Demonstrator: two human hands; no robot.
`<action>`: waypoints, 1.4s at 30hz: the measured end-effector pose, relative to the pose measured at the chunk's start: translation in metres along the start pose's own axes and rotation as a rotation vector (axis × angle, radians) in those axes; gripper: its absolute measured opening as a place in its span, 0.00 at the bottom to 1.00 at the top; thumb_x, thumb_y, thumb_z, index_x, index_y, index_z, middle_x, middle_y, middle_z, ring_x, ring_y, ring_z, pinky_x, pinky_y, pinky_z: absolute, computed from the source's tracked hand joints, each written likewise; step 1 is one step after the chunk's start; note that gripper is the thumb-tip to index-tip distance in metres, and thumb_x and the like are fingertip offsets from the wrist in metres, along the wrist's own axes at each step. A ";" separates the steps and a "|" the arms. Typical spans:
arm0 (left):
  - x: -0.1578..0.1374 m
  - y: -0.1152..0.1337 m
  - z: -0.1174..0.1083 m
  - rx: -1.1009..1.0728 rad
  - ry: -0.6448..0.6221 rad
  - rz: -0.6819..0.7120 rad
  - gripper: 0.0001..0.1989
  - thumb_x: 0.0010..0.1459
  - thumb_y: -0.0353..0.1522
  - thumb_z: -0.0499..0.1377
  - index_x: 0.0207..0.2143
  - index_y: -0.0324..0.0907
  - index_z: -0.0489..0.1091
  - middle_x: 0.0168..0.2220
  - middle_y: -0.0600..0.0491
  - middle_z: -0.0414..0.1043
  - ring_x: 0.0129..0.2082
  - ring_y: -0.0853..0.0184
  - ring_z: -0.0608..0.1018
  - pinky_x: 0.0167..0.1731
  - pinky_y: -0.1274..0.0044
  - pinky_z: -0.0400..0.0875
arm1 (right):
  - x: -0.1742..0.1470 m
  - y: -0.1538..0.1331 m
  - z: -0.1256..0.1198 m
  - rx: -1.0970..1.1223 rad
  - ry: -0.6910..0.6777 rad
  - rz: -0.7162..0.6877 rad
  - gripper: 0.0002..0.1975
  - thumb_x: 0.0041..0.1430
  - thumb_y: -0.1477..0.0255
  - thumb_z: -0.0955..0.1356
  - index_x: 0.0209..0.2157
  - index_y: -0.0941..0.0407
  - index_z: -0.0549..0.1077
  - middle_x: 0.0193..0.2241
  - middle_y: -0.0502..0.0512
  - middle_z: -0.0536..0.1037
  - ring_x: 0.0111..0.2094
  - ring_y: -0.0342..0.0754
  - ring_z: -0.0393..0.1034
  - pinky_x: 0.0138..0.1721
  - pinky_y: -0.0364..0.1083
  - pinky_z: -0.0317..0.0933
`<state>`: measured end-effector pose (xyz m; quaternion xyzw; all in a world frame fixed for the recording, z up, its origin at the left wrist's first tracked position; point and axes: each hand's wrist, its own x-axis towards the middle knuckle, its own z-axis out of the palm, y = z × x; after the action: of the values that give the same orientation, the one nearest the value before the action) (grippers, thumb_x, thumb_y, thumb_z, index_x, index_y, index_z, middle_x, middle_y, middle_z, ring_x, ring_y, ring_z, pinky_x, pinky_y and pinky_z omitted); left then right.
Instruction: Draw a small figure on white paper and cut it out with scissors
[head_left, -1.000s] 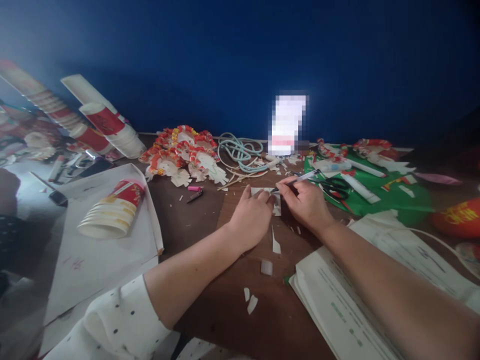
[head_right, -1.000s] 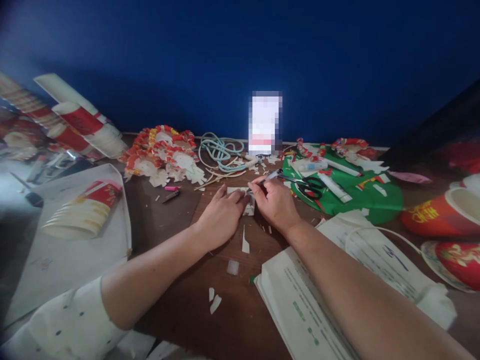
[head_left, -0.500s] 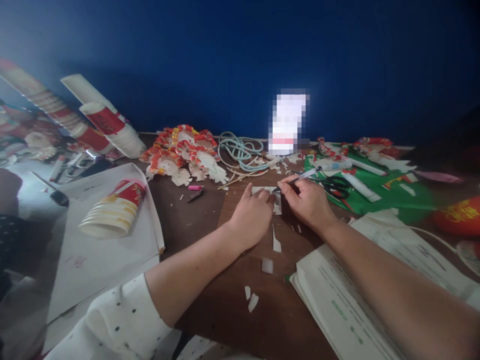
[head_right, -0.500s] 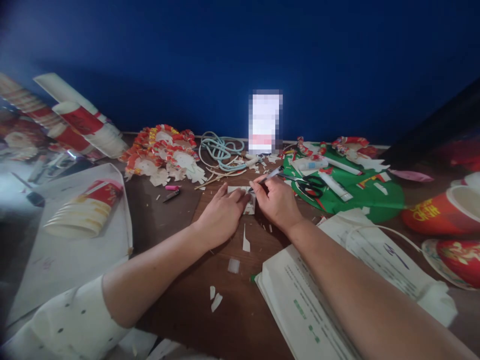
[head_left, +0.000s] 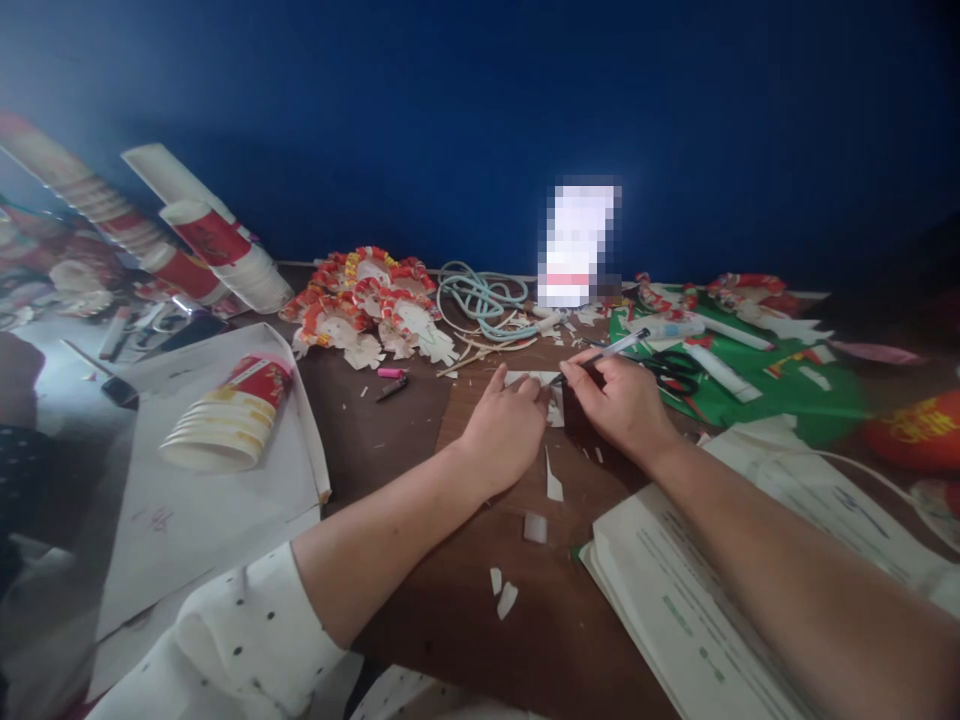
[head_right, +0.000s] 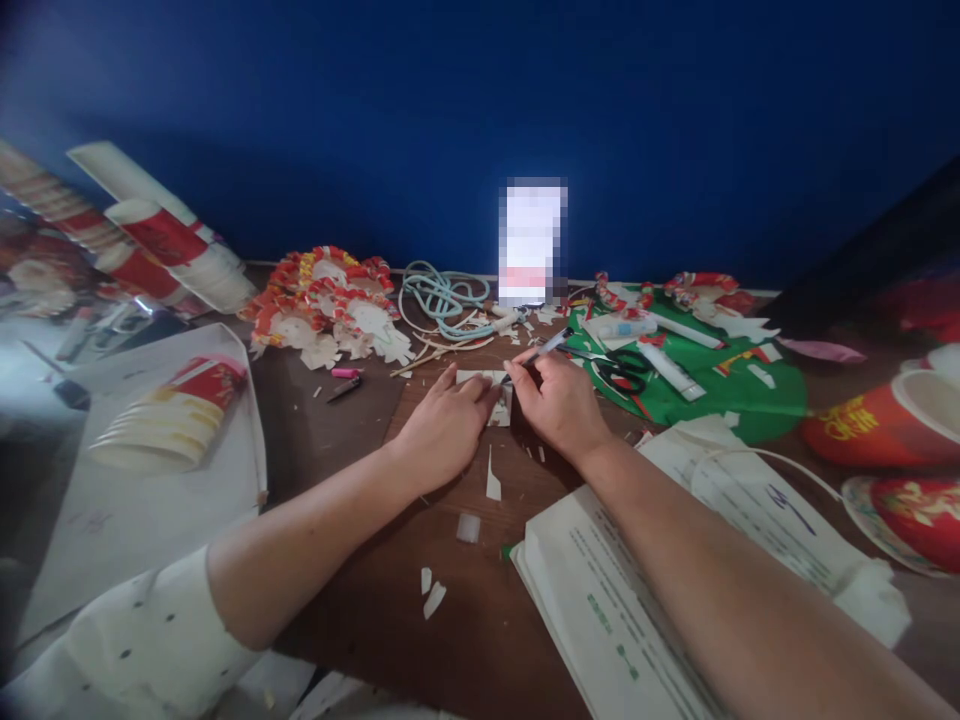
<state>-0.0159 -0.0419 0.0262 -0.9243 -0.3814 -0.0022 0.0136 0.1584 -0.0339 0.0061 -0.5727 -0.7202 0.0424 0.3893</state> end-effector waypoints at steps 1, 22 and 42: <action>0.000 0.000 0.000 -0.004 -0.004 0.000 0.21 0.64 0.25 0.45 0.56 0.33 0.66 0.51 0.40 0.70 0.54 0.59 0.73 0.65 0.60 0.51 | 0.000 0.001 0.000 -0.004 0.004 -0.004 0.11 0.62 0.67 0.65 0.32 0.57 0.77 0.33 0.59 0.82 0.36 0.53 0.78 0.40 0.48 0.67; 0.001 0.000 -0.001 -0.001 -0.005 0.007 0.20 0.63 0.25 0.46 0.54 0.32 0.69 0.50 0.40 0.72 0.52 0.59 0.74 0.64 0.62 0.54 | -0.002 -0.004 -0.005 -0.072 -0.034 -0.057 0.10 0.63 0.67 0.65 0.33 0.56 0.77 0.34 0.59 0.82 0.37 0.53 0.77 0.42 0.48 0.67; 0.001 0.000 -0.004 -0.001 -0.001 0.020 0.19 0.62 0.25 0.47 0.53 0.33 0.69 0.49 0.41 0.72 0.52 0.59 0.74 0.63 0.62 0.55 | -0.010 -0.005 -0.010 -0.056 -0.038 0.003 0.10 0.62 0.66 0.66 0.34 0.56 0.77 0.34 0.58 0.83 0.36 0.53 0.78 0.39 0.48 0.68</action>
<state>-0.0155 -0.0414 0.0298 -0.9282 -0.3720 -0.0017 0.0129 0.1614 -0.0480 0.0104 -0.5835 -0.7277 0.0336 0.3590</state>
